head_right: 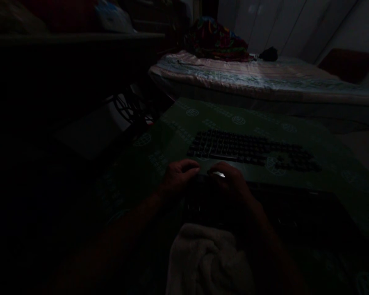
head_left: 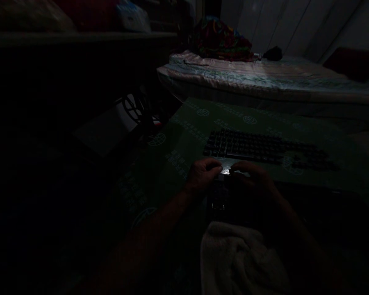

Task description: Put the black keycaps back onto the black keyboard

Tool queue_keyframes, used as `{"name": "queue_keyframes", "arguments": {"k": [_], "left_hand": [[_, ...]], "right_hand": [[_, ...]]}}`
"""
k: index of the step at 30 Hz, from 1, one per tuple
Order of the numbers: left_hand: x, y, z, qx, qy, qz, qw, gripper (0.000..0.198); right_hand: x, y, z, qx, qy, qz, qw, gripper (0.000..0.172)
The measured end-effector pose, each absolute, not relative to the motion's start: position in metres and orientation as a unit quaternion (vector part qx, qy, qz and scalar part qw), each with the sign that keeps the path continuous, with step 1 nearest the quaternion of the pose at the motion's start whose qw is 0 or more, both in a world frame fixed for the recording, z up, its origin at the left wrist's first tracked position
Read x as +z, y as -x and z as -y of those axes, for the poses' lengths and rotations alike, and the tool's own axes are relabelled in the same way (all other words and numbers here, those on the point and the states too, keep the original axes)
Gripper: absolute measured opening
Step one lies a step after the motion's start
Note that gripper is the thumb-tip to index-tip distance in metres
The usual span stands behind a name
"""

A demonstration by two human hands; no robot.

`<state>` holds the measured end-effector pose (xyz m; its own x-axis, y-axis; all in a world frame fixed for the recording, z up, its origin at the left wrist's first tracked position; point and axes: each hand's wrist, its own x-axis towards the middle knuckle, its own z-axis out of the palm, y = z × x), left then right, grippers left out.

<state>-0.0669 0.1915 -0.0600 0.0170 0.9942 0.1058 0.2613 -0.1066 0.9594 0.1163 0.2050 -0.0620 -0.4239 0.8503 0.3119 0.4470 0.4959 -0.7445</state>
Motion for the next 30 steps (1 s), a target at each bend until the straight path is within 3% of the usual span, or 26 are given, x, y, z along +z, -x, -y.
{"name": "queue_keyframes", "arguments": {"k": [5, 13, 23, 30], "left_hand": [[-0.071, 0.069, -0.196, 0.448, -0.629, -0.538, 0.338, 0.008], [-0.077, 0.066, -0.195, 0.437, -0.653, -0.520, 0.334, 0.009], [-0.082, 0.064, -0.195, 0.436, -0.676, -0.489, 0.339, 0.005], [-0.082, 0.061, -0.195, 0.420, -0.689, -0.489, 0.330, 0.003]], "right_hand": [[-0.076, -0.118, -0.209, 0.318, 0.419, 0.782, 0.335, 0.012], [-0.081, -0.119, -0.210, 0.345, 0.394, 0.788, 0.322, 0.013], [-0.065, -0.113, -0.206, 0.226, 0.432, 0.853, 0.186, 0.016], [-0.066, -0.113, -0.208, 0.208, 0.429, 0.864, 0.159, 0.018]]}}
